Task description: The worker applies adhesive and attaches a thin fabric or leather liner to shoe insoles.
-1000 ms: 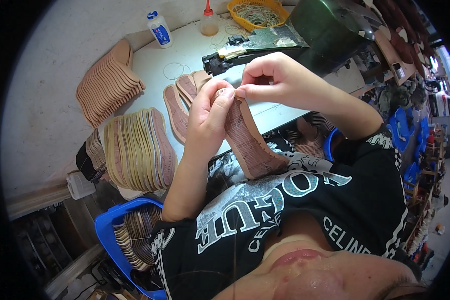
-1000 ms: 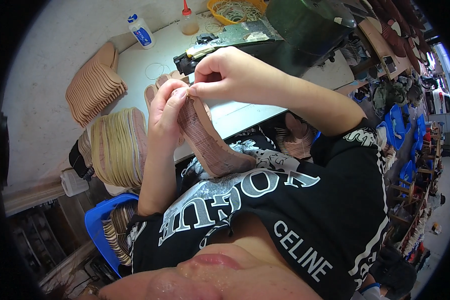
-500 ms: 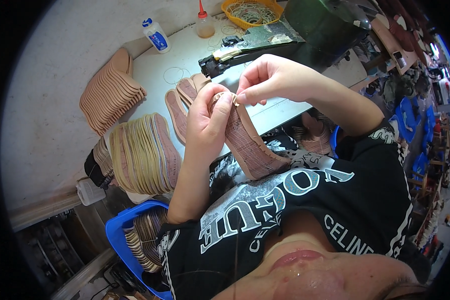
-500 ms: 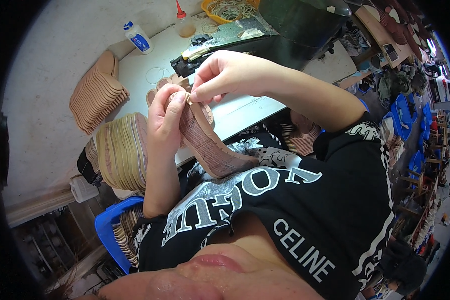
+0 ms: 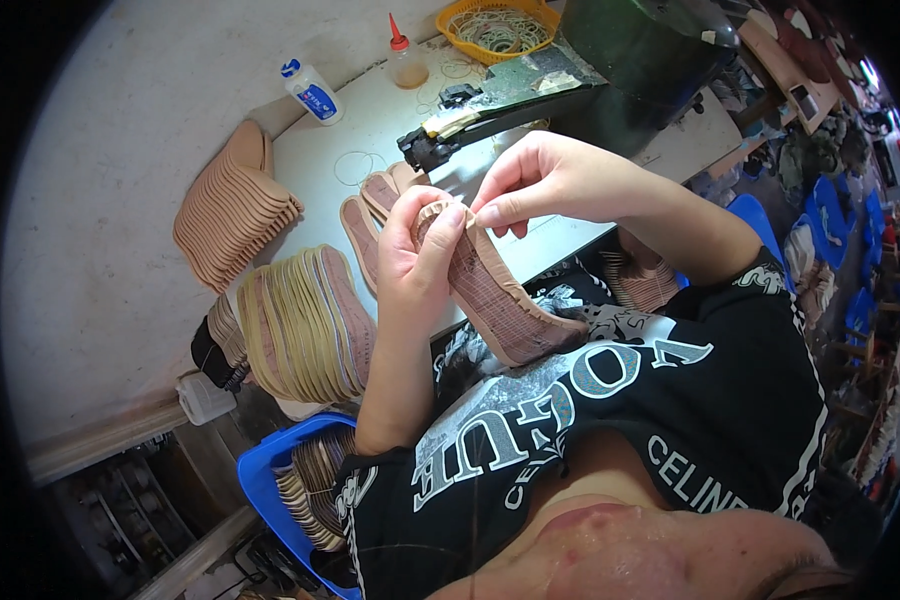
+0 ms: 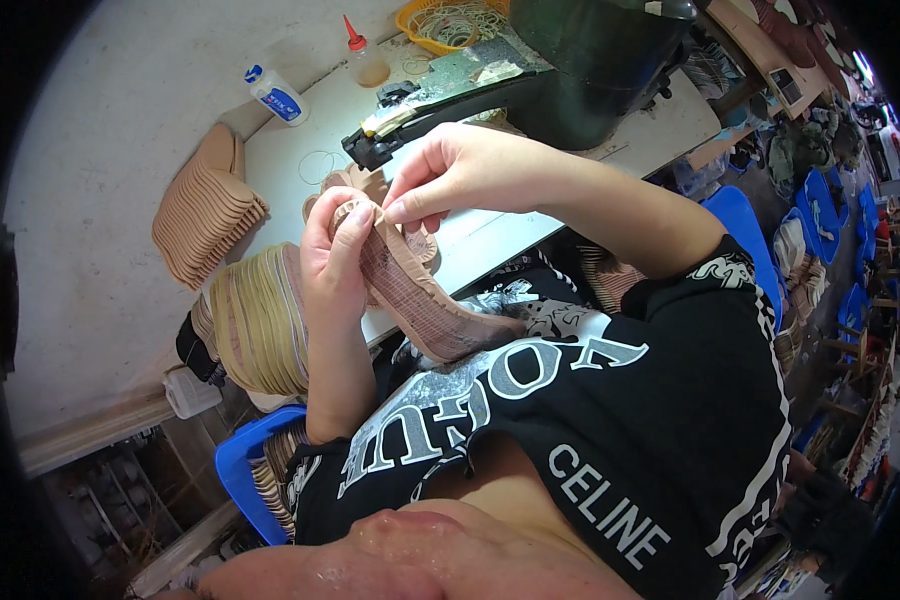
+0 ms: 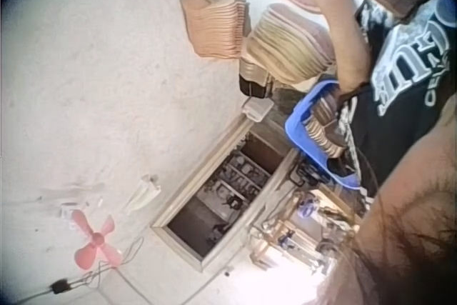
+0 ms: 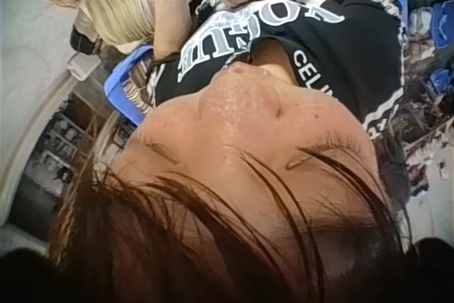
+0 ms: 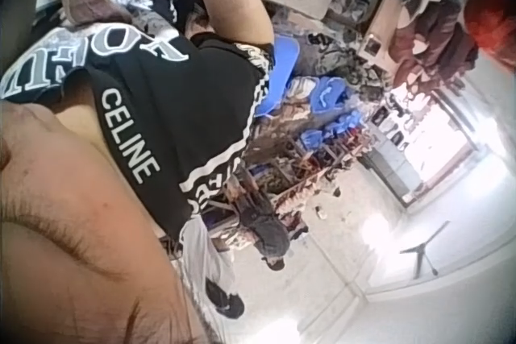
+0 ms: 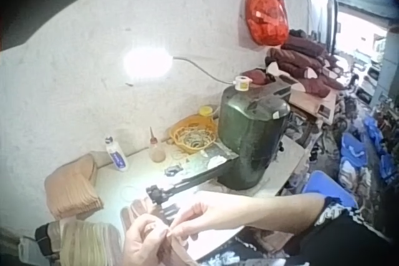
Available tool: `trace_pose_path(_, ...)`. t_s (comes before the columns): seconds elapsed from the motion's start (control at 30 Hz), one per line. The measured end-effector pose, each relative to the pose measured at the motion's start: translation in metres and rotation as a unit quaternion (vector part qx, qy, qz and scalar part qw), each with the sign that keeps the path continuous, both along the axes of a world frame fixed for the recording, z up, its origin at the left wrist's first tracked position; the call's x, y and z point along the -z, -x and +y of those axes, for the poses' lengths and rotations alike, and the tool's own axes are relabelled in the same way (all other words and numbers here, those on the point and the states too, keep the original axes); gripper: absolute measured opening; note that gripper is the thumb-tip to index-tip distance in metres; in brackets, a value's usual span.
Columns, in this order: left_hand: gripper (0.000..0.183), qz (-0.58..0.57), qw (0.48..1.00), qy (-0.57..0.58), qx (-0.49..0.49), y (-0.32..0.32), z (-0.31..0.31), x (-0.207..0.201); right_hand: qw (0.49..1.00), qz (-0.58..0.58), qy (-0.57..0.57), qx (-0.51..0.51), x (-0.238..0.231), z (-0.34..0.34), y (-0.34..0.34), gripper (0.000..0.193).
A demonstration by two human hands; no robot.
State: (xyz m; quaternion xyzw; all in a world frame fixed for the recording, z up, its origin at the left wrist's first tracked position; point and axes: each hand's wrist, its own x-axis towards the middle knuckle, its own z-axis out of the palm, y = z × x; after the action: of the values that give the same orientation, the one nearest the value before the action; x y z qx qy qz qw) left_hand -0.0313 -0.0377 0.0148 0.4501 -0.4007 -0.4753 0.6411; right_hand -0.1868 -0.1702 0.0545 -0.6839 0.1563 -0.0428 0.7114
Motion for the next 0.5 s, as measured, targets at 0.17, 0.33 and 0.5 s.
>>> trace_pose_path(0.17, 0.014, 0.002, 1.000, -0.005, -0.008, 0.003, -0.003, 0.001, 1.000, 0.002, -0.015, 0.010, 0.005, -0.002, 0.000, 0.019)
trace_pose_path(0.33, 0.014, -0.062, 0.997, -0.004, -0.047, 0.006, -0.006, 0.005, 0.998, 0.026, 0.051, 0.016, 0.000, 0.003, -0.002, 0.018)
trace_pose_path(0.5, 0.013, -0.037, 0.999, -0.007, -0.037, 0.000, -0.003, 0.003, 0.967, -0.061, 0.242, 0.060, 0.006, 0.010, -0.005, 0.021)
